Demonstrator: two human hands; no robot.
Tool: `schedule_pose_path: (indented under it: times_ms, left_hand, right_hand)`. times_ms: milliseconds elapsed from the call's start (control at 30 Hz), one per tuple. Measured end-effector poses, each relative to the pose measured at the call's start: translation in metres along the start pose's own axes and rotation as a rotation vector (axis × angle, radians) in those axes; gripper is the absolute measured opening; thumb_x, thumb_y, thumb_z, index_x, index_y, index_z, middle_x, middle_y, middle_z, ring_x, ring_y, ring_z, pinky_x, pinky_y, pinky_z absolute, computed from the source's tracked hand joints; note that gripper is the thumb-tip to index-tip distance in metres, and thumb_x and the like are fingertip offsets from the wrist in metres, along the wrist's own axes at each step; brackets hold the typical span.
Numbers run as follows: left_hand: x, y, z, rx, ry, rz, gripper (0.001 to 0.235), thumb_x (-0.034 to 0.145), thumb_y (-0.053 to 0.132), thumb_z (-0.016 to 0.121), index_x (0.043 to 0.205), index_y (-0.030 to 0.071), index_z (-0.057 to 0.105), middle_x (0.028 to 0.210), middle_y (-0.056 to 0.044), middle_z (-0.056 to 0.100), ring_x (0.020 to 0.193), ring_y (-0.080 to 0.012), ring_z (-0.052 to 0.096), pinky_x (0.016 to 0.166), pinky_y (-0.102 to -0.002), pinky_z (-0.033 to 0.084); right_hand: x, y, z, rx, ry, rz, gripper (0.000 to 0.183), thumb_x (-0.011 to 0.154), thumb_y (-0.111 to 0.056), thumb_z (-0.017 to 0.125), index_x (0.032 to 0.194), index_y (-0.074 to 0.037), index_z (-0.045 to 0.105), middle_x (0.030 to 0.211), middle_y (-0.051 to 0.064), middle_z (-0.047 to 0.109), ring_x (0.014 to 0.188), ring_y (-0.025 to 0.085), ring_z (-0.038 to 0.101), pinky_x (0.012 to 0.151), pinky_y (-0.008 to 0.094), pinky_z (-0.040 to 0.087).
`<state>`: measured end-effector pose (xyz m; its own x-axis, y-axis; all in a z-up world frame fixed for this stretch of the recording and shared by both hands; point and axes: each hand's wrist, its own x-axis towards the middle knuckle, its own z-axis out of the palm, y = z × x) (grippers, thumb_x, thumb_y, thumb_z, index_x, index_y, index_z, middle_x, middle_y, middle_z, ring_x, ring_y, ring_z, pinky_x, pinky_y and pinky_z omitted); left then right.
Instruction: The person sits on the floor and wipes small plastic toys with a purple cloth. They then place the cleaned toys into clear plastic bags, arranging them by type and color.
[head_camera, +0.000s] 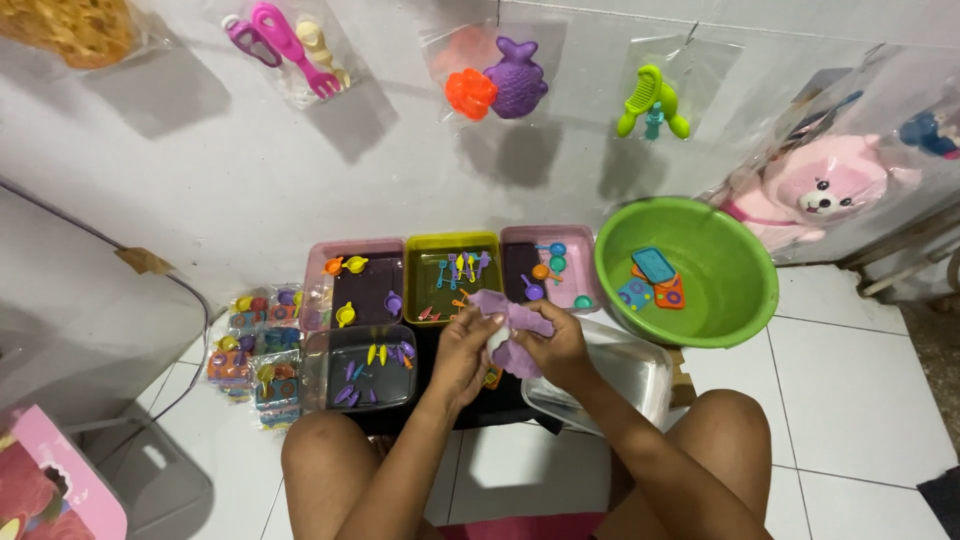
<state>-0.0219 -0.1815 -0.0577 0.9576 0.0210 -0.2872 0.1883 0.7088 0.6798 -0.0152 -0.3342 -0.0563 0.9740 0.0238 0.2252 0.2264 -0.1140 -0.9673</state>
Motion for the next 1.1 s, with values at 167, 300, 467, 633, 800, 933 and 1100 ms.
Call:
schedule_pose_path:
  times_ms: [167,300,467,633,800,933,1100]
  left_hand:
    - [-0.006,-0.004,0.002,0.056,0.037,-0.084,0.040,0.085,0.007,0.080,0.121,-0.005,0.066,0.092,-0.015,0.075,0.077,-0.0240,0.076,0.068,-0.035,0.066]
    - [-0.001,-0.002,0.006,0.100,0.070,-0.023,0.024,0.090,0.008,0.076,0.108,-0.006,0.072,0.080,-0.016,0.075,0.066,-0.0226,0.075,0.060,-0.034,0.064]
    - [-0.009,0.003,0.007,0.033,0.160,0.043,0.017,0.095,0.011,0.069,0.094,-0.006,0.073,0.070,-0.018,0.072,0.059,-0.0223,0.072,0.054,-0.033,0.062]
    - [-0.018,0.011,0.017,0.025,0.206,0.085,0.019,0.093,0.012,0.072,0.089,-0.006,0.073,0.064,-0.017,0.070,0.053,-0.0211,0.071,0.051,-0.030,0.059]
    - [-0.012,0.016,0.010,0.029,0.172,0.010,0.021,0.092,0.011,0.073,0.104,-0.006,0.072,0.082,-0.021,0.073,0.067,-0.0275,0.074,0.061,-0.039,0.063]
    - [-0.005,0.019,0.009,-0.037,0.183,0.018,0.024,0.096,0.016,0.070,0.106,-0.005,0.071,0.087,-0.020,0.073,0.073,-0.0269,0.073,0.066,-0.040,0.063]
    - [0.001,0.011,0.002,-0.207,0.229,0.042,0.027,0.102,0.021,0.062,0.108,-0.004,0.068,0.098,-0.020,0.072,0.086,-0.0299,0.072,0.078,-0.045,0.061]
  right_hand:
    - [-0.008,-0.010,0.009,0.108,0.047,0.084,0.027,0.078,0.007,0.080,0.100,-0.006,0.073,0.081,0.003,0.070,0.073,0.007,0.059,0.071,0.025,0.060]
    - [-0.010,-0.017,0.016,0.093,0.072,0.047,0.022,0.079,0.005,0.081,0.097,-0.005,0.073,0.076,0.003,0.067,0.071,0.007,0.058,0.067,0.026,0.059]
    - [-0.012,-0.014,0.017,-0.022,0.070,-0.030,0.025,0.075,0.002,0.086,0.095,-0.007,0.074,0.074,0.006,0.070,0.069,0.009,0.062,0.063,0.029,0.058]
    - [-0.009,-0.024,0.013,-0.058,0.022,-0.068,0.025,0.073,0.001,0.087,0.092,-0.010,0.076,0.070,0.004,0.071,0.067,0.009,0.060,0.062,0.030,0.057]
    - [-0.004,-0.033,0.016,-0.031,0.108,0.022,0.014,0.077,-0.005,0.086,0.085,-0.011,0.075,0.060,0.003,0.065,0.054,0.010,0.056,0.055,0.027,0.052]
    - [-0.002,-0.054,0.017,0.119,0.164,0.099,0.010,0.081,-0.006,0.082,0.082,-0.009,0.073,0.059,0.001,0.061,0.054,0.009,0.052,0.052,0.024,0.049]
    - [0.002,-0.064,0.012,0.447,0.284,0.314,0.018,0.092,-0.010,0.073,0.077,-0.008,0.064,0.054,-0.005,0.048,0.045,0.003,0.040,0.042,0.018,0.033]
